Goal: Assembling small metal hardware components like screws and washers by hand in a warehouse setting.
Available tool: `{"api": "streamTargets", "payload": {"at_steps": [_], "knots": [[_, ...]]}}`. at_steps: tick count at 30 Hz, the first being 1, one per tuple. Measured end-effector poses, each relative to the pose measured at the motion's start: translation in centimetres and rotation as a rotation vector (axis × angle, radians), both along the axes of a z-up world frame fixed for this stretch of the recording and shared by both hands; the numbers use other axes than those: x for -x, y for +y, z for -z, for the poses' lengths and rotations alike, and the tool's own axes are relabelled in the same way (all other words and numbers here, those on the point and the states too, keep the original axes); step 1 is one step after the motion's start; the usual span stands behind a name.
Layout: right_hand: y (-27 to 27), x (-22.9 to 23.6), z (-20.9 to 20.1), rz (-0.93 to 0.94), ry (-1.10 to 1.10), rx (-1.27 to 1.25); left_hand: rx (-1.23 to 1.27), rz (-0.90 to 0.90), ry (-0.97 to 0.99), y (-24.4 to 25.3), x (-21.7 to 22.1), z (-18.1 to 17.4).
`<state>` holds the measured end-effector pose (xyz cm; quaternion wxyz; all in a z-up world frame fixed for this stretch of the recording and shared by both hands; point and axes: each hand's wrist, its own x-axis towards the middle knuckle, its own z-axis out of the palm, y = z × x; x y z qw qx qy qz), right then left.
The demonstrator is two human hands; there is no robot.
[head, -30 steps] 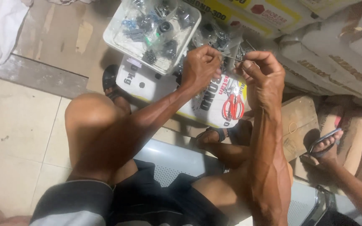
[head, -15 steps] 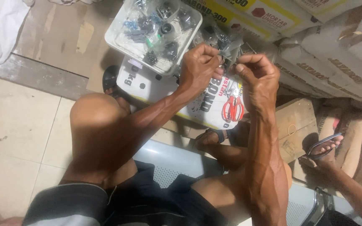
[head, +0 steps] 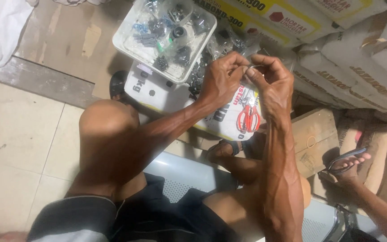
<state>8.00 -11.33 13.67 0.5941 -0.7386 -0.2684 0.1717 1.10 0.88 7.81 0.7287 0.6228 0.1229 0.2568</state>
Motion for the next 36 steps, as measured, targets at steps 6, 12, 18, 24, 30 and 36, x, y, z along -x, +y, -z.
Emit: {"api": "streamTargets", "payload": {"at_steps": [6,12,18,24,30,36], "knots": [[-1.1,-1.6,7.3,-0.017,-0.313,0.351,-0.355,0.143,0.526,0.8,2.0,-2.2],[-4.3,-3.5,22.3,-0.044,-0.458,0.749,-0.557,0.242,0.646,2.0,1.0,1.4],[-4.4,-3.8,18.9,0.078,-0.346,0.774,-0.664,0.267,0.637,2.3,0.5,4.0],[-6.5,-3.4,23.1,0.051,-0.509,1.273,-0.736,0.343,0.871,0.2,2.0,11.5],[-8.5,-2.8,26.4,-0.017,-0.483,1.158,-0.651,0.294,0.880,0.4,2.4,15.5],[-8.0,-4.4,27.0,-0.066,-0.330,1.138,-0.707,0.141,0.716,0.4,0.9,15.9]]}}
